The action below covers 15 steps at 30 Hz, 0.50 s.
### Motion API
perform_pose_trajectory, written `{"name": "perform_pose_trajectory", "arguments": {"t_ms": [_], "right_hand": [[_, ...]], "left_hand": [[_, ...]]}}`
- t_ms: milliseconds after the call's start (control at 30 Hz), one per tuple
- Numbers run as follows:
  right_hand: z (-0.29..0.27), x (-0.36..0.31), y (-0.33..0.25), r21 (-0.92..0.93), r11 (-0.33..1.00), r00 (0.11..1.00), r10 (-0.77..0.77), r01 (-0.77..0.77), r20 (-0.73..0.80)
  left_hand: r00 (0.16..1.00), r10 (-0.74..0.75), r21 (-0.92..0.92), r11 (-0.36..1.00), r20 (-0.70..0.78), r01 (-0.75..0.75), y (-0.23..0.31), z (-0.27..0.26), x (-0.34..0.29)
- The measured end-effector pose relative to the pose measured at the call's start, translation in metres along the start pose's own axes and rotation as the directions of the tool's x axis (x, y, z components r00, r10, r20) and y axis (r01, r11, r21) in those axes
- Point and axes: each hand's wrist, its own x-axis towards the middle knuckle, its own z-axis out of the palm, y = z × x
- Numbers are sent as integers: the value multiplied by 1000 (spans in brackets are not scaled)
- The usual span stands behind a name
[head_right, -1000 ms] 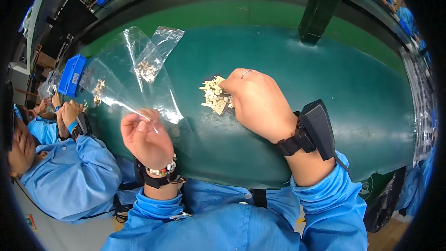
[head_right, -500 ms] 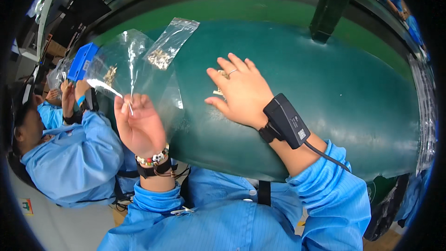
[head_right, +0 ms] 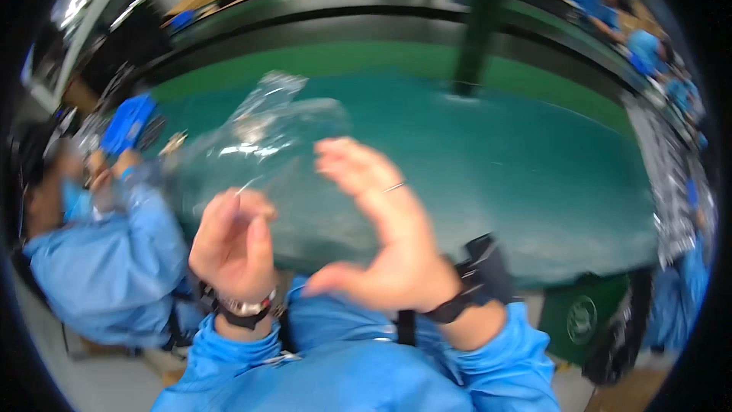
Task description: Packaging small plastic components into clear bags and tubes at a factory workstation.
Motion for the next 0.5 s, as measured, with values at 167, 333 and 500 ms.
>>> {"name": "perform_pose_trajectory", "arguments": {"t_ms": [167,333,500], "right_hand": [[-27,-28,-24,-206,979,996,7,12,91],[-53,-62,-46,-485,853,981,169,-194,-95],[-50,-76,-74,-562,776,942,120,-286,-314]], "left_hand": [[982,-47,-35,998,182,54,27,43,3],[953,-81,-223,963,292,150,31,76,12],[923,169,-133,983,347,-130,39,98,16]]}}
